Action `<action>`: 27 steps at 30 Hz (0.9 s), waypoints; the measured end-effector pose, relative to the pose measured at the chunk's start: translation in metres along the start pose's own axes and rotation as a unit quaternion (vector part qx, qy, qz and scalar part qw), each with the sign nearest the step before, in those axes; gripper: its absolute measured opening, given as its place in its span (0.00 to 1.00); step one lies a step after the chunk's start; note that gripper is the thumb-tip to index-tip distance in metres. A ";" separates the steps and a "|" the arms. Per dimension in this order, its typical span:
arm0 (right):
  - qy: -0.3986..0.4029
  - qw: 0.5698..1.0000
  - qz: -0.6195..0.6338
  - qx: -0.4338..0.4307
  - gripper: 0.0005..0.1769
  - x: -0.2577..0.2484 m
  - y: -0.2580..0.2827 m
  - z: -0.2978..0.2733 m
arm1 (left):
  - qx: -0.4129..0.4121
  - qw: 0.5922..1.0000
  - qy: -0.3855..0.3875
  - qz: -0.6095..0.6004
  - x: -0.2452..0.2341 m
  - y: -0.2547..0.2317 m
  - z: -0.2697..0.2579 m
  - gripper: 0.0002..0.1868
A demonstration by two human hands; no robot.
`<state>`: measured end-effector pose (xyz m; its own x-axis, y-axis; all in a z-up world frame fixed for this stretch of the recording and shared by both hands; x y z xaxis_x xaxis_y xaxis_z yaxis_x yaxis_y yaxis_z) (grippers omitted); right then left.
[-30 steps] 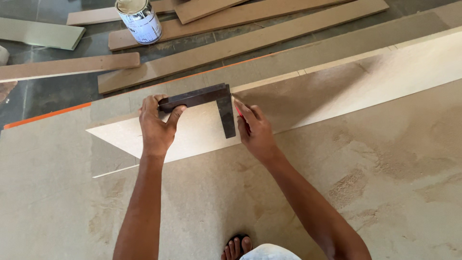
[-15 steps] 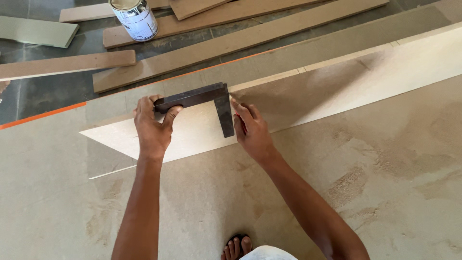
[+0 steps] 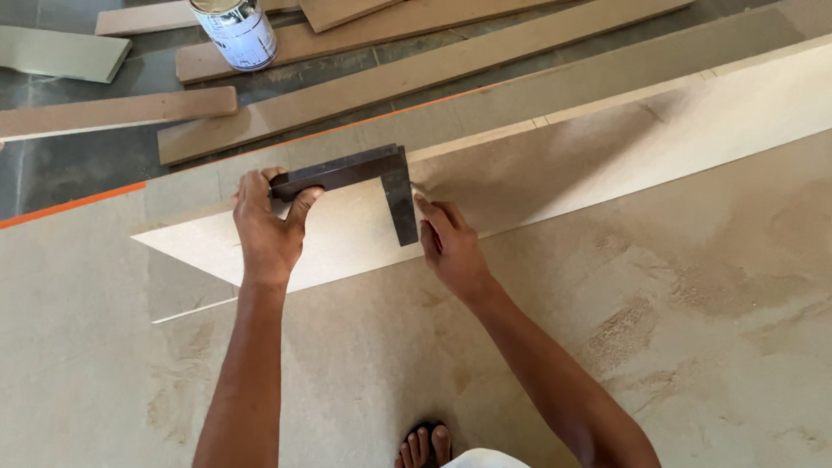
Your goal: The person uses a square ruler and a red pencil to mark straight lines on a large sheet of plywood. They align the ruler along the edge of the wood and draw lines to create a grid pattern.
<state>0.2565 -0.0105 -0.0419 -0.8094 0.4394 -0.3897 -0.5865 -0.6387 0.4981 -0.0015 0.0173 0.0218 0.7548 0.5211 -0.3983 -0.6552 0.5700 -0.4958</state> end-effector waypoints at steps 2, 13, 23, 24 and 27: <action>-0.004 1.000 0.005 -0.003 0.25 -0.003 0.004 0.003 | 0.004 1.000 0.001 -0.005 0.000 0.001 -0.001 0.25; 0.078 0.995 -0.055 0.037 0.25 0.026 -0.044 -0.052 | -0.004 1.000 0.007 -0.005 -0.001 -0.005 0.002 0.24; 0.006 1.000 -0.019 0.010 0.26 -0.002 -0.001 0.006 | -0.006 1.000 0.009 -0.010 -0.004 -0.012 0.002 0.24; -0.001 1.000 -0.024 -0.005 0.27 -0.010 0.007 0.021 | -0.001 1.000 0.008 -0.007 -0.004 -0.012 0.003 0.24; -0.082 0.995 -0.028 -0.049 0.24 -0.036 0.023 0.027 | -0.013 0.999 0.021 -0.032 -0.007 -0.011 0.005 0.22</action>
Point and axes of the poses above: each hand's wrist, its own z-axis towards the middle knuckle, its own x-axis out of the palm, y = z × x, the point moved 3 cm from there along z, towards the middle knuckle, and after that the axes turned 4 degrees about -z, right-handed, at the moved point
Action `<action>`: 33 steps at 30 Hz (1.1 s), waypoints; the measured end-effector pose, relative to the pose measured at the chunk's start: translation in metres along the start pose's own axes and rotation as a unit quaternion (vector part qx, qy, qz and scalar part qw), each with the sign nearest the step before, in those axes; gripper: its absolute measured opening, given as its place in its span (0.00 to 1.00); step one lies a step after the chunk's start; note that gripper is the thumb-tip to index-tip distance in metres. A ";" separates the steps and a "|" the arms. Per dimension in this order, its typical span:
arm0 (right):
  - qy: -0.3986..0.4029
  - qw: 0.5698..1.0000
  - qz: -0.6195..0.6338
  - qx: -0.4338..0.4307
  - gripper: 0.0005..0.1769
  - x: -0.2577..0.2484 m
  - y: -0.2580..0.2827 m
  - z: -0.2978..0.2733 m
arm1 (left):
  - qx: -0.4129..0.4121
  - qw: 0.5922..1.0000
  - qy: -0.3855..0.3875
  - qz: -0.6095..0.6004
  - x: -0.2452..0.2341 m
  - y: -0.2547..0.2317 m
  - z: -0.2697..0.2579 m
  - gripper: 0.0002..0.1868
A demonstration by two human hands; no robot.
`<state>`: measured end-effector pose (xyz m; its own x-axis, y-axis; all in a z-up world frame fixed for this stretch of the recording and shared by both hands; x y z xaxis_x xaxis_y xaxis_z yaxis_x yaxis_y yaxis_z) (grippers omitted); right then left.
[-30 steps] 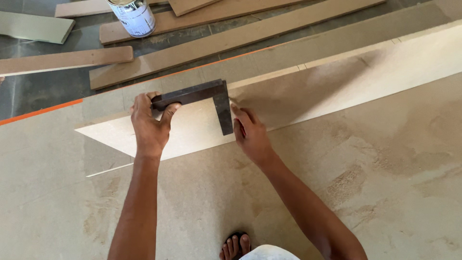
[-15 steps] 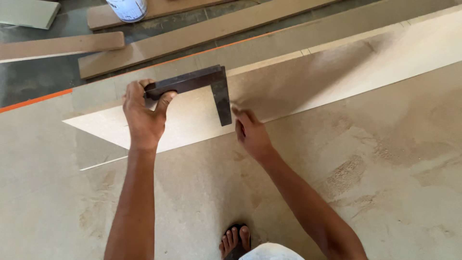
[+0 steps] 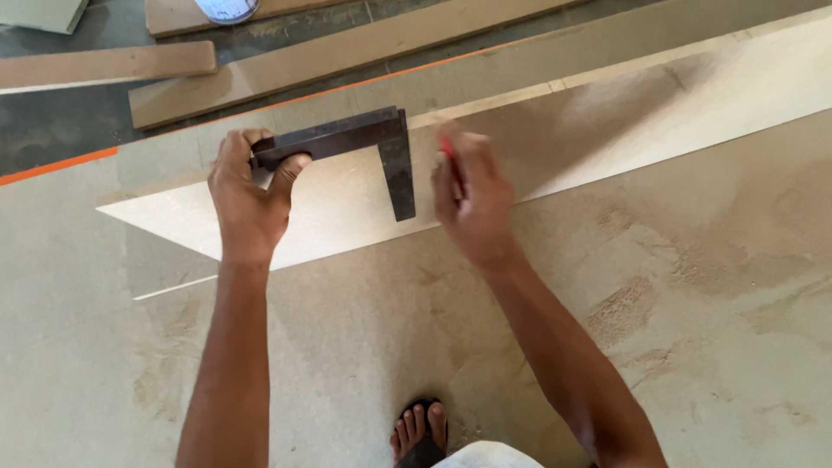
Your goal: The person uses a square ruler and a red pencil to mark straight lines on a large sheet of plywood. They align the ruler along the edge of the wood and draw lines to create a grid pattern.
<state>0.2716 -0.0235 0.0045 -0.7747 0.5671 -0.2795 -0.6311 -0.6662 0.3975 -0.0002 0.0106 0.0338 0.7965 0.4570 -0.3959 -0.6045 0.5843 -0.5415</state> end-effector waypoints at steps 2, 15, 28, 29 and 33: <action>-0.033 0.999 0.010 0.005 0.21 -0.005 -0.005 -0.012 | -0.036 0.997 0.027 -0.067 -0.003 0.002 0.004 0.19; 0.075 0.890 0.285 0.348 0.11 0.082 -0.035 -0.112 | -0.068 0.994 0.080 -0.016 -0.012 -0.005 0.013 0.18; -0.086 0.902 0.171 0.387 0.20 -0.016 -0.019 -0.074 | 0.001 0.966 0.157 0.206 0.010 -0.017 -0.004 0.37; -0.101 0.880 0.200 0.418 0.14 -0.021 -0.020 -0.063 | -0.005 0.962 0.145 0.230 0.014 -0.016 -0.011 0.33; -0.115 0.898 0.234 0.355 0.14 -0.048 -0.019 0.008 | -0.012 0.957 0.087 0.275 0.024 -0.013 -0.012 0.29</action>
Point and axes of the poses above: each hand's wrist, its own z-axis towards the middle knuckle, its own x-axis out of the palm, y = z × x, the point moved 3 cm from there along z, towards the middle knuckle, and after that the axes turned 4 degrees about -z, right-handed, at the moved point
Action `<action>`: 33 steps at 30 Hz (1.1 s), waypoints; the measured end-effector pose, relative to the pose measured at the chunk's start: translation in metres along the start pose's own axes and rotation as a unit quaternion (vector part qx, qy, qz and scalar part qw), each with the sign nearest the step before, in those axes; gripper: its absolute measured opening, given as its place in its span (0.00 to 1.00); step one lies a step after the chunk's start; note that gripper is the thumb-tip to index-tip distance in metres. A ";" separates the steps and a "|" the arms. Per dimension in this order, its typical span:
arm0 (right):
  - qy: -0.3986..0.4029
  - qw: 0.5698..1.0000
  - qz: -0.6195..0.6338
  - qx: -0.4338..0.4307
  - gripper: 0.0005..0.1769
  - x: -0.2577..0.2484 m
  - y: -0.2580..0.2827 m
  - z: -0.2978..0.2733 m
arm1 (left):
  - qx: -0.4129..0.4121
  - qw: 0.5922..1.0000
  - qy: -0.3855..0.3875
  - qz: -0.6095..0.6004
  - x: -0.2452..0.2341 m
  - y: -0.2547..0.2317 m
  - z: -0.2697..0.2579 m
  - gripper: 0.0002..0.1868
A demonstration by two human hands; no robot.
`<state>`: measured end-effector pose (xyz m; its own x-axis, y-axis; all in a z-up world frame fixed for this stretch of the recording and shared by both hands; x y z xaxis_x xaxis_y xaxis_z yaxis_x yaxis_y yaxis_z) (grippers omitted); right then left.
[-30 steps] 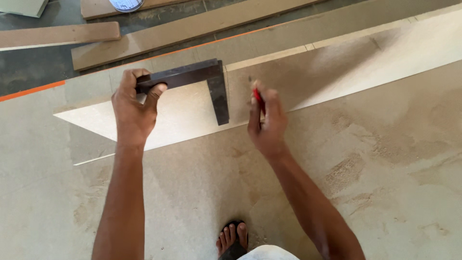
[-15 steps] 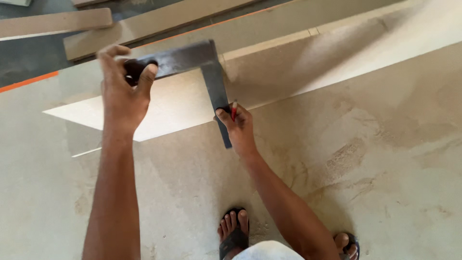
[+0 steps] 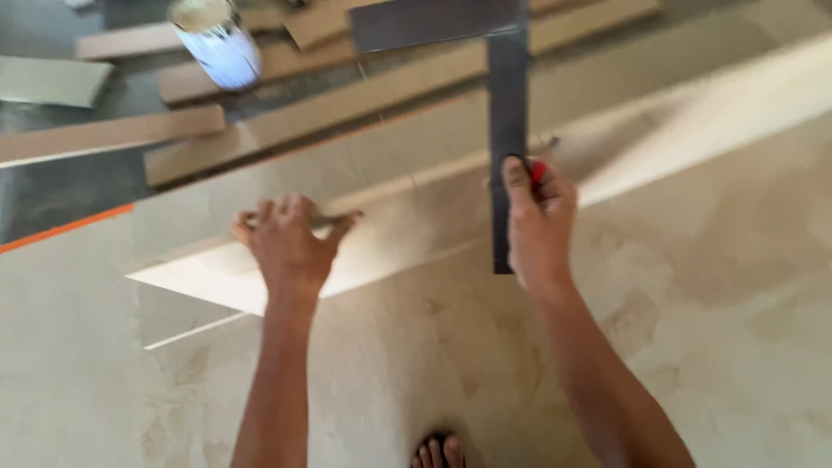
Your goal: The person uses a square ruler and a red pencil to mark straight lines on a large sheet of plywood. They align the ruler along the edge of the wood and draw lines to create a grid pattern.
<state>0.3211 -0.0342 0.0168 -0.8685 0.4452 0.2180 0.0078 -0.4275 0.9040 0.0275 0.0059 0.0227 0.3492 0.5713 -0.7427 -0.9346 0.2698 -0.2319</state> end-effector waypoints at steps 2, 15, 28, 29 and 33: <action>0.010 0.998 0.011 -0.058 0.12 0.001 0.025 0.017 | -0.001 0.999 -0.029 -0.022 -0.003 -0.010 -0.003 0.31; 0.031 0.998 0.008 0.049 0.12 -0.024 -0.038 -0.027 | 0.034 0.998 -0.049 0.029 -0.002 0.037 -0.030 0.35; 0.024 0.994 0.100 0.042 0.12 -0.010 -0.088 -0.050 | -0.001 0.997 0.018 0.075 -0.071 0.170 -0.067 0.33; 0.026 0.994 0.100 0.039 0.12 -0.008 -0.093 -0.054 | 0.013 0.998 0.024 0.063 -0.068 0.157 -0.066 0.35; 0.056 0.993 0.092 0.042 0.14 0.005 -0.115 -0.063 | 0.076 0.997 0.001 0.016 -0.044 0.091 -0.051 0.44</action>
Point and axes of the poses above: each hand's wrist, its own z-axis towards the middle knuckle, its own x-axis out of the palm, y = z × x, the point moved 3 cm from there along z, towards the middle knuckle, and after that the axes turned 4 degrees about -z, right-handed, at the moved point
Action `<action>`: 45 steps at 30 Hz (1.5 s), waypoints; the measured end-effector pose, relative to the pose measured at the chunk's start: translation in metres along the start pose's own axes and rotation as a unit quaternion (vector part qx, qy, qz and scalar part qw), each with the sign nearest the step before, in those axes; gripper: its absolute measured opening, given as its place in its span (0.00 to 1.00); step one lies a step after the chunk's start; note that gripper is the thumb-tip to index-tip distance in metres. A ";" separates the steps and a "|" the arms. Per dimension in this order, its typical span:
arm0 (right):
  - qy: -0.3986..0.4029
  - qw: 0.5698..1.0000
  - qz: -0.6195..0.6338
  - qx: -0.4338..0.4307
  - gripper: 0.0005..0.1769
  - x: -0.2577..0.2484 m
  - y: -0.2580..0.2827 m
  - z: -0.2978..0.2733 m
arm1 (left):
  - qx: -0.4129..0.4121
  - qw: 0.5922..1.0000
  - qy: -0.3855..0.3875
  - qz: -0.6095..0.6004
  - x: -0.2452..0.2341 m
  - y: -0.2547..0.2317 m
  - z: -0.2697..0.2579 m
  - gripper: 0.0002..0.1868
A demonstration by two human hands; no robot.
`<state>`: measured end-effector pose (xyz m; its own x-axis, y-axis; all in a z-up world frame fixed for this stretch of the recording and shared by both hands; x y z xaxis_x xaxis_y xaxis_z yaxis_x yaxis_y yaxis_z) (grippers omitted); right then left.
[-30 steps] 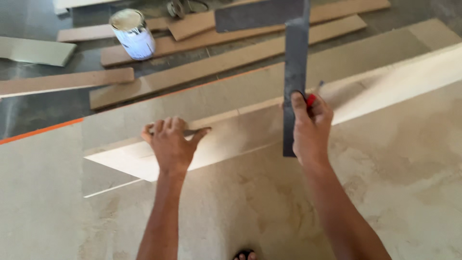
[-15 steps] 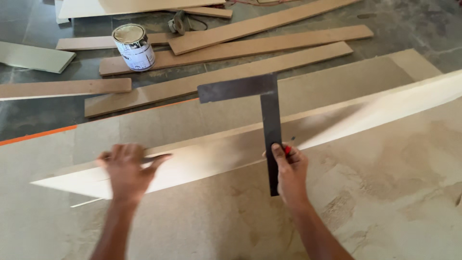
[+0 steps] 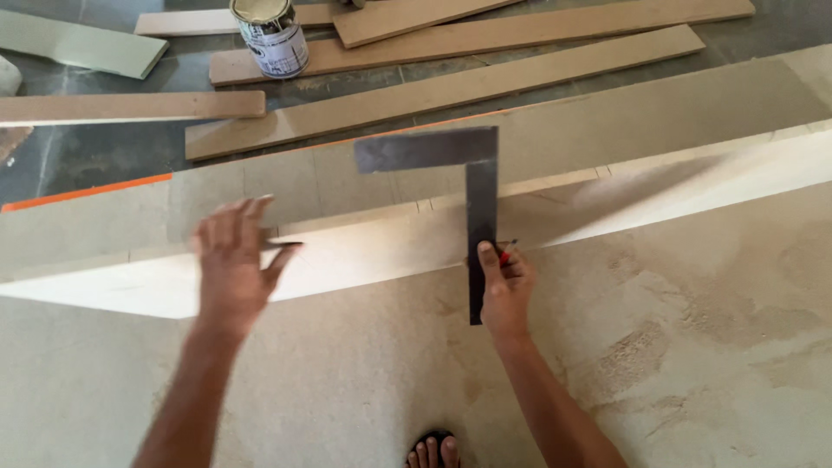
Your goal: The person uses a square ruler and a red pencil to mark straight lines on a large sheet of plywood. They align the ruler along the edge of the wood and draw lines to create a grid pattern.
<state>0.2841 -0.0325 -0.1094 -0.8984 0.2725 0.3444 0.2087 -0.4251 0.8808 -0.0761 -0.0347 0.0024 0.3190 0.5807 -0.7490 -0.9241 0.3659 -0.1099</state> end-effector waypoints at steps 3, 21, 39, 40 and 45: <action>0.005 1.000 -0.018 0.018 0.18 0.006 -0.013 -0.020 | 0.004 0.998 -0.016 -0.058 0.007 -0.020 0.009 0.41; 0.003 0.994 0.081 0.071 0.13 0.040 -0.004 -0.032 | -0.050 0.985 -0.017 -0.166 0.000 -0.025 0.030 0.59; 0.068 0.997 -0.035 0.011 0.20 0.080 -0.043 -0.029 | -0.149 0.954 -0.004 -0.262 0.008 -0.015 0.049 0.24; 0.079 0.996 -0.039 0.010 0.20 0.081 -0.046 -0.026 | -0.149 0.952 0.000 -0.267 0.006 -0.016 0.050 0.25; 0.078 0.975 -0.206 -0.040 0.21 0.079 -0.062 -0.010 | -0.126 0.953 -0.004 -0.275 -0.003 -0.024 0.055 0.21</action>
<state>0.1966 0.0065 -0.1405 -0.9485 0.3029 -0.0923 -0.2077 -0.3752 0.9034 -0.0432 -0.0051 0.0436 0.7699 0.3571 -0.5289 -0.6382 0.4307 -0.6381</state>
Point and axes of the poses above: each hand's wrist, its own z-axis towards the middle knuckle, its own x-axis out of the palm, y = z × x, the point moved 3 cm from there along z, towards the middle knuckle, and after that the axes turned 4 degrees about -z, right-handed, at the moved point
